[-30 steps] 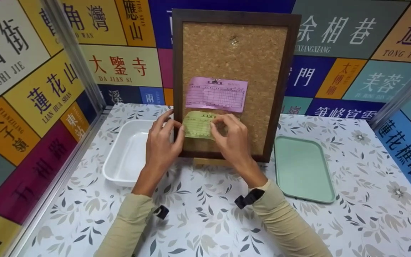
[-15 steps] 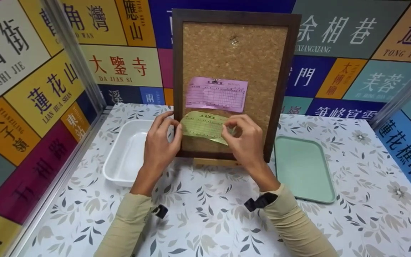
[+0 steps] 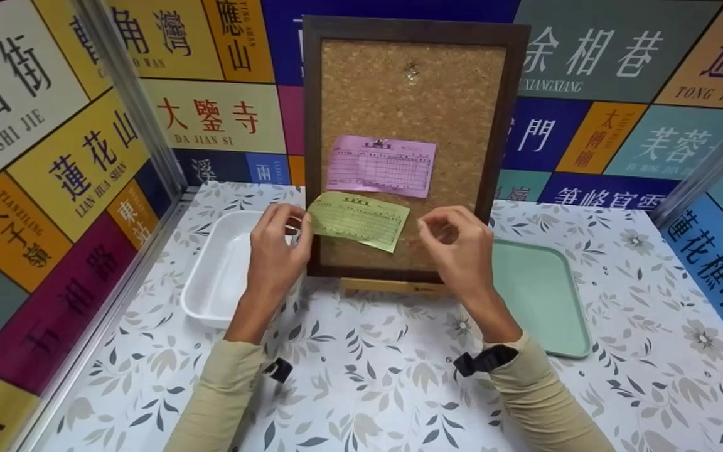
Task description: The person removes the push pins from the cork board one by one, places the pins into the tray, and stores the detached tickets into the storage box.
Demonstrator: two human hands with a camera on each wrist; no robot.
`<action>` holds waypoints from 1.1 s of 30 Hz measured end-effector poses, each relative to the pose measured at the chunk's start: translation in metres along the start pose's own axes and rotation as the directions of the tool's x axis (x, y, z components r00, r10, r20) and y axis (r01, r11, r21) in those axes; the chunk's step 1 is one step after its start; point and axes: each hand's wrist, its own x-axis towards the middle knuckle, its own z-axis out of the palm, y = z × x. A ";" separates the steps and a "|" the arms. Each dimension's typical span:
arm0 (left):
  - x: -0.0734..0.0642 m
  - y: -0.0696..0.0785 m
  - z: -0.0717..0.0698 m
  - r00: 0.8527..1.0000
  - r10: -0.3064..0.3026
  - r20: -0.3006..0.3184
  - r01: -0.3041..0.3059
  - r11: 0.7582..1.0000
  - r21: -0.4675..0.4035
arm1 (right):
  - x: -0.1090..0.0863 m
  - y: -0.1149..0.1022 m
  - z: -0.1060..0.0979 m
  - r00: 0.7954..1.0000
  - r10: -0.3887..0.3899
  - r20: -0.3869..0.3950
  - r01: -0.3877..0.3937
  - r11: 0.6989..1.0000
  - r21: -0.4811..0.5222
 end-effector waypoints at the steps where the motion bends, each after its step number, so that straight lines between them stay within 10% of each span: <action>1: 0.000 0.000 -0.001 1.000 0.003 -0.002 -0.003 1.000 -0.007 | 0.000 0.002 -0.003 1.000 0.004 -0.004 -0.004 1.000 -0.006; 33: 0.009 -0.005 -0.015 0.999 -0.004 -0.035 0.002 0.999 -0.036 | -0.012 0.053 -0.092 0.996 0.042 -0.076 -0.051 0.990 -0.129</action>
